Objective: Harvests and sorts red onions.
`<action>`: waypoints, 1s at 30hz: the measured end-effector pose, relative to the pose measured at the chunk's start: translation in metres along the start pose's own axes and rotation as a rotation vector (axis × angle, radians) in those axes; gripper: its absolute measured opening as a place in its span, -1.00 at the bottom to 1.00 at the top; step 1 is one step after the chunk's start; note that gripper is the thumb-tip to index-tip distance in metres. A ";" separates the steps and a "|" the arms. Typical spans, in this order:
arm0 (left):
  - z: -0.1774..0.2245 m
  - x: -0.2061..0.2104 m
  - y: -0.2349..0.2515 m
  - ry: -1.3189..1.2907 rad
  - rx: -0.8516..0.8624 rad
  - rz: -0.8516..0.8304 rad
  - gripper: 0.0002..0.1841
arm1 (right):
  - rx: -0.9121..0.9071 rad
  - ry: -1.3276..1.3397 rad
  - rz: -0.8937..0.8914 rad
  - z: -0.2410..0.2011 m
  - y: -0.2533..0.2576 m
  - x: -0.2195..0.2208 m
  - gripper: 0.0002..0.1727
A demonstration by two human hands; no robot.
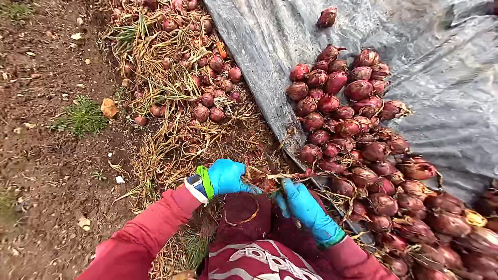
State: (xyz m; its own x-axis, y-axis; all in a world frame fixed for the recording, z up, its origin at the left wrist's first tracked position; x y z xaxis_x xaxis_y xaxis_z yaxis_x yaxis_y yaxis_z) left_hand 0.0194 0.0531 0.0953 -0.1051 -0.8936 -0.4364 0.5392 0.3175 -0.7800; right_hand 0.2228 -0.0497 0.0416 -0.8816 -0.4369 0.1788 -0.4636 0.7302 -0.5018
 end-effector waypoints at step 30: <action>-0.148 0.035 0.124 -0.343 -0.547 -0.051 -0.16 | 0.318 0.468 0.109 0.089 0.024 -0.007 0.05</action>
State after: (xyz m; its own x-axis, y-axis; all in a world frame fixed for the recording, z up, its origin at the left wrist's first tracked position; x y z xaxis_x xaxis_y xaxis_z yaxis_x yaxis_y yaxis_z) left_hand -0.0406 0.1082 -0.0831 0.2023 -0.9338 -0.2952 0.0279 0.3068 -0.9514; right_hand 0.2258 -0.0755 -0.0469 -0.9014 -0.0361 0.4314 -0.3827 0.5323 -0.7551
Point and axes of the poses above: each hand's wrist, its own y-axis towards the middle knuckle, its own x-axis out of the palm, z = x × y, the point moved 5 cm from there along y, towards the middle knuckle, and after that the axes turned 15 degrees about -z, right-handed, at the moved point
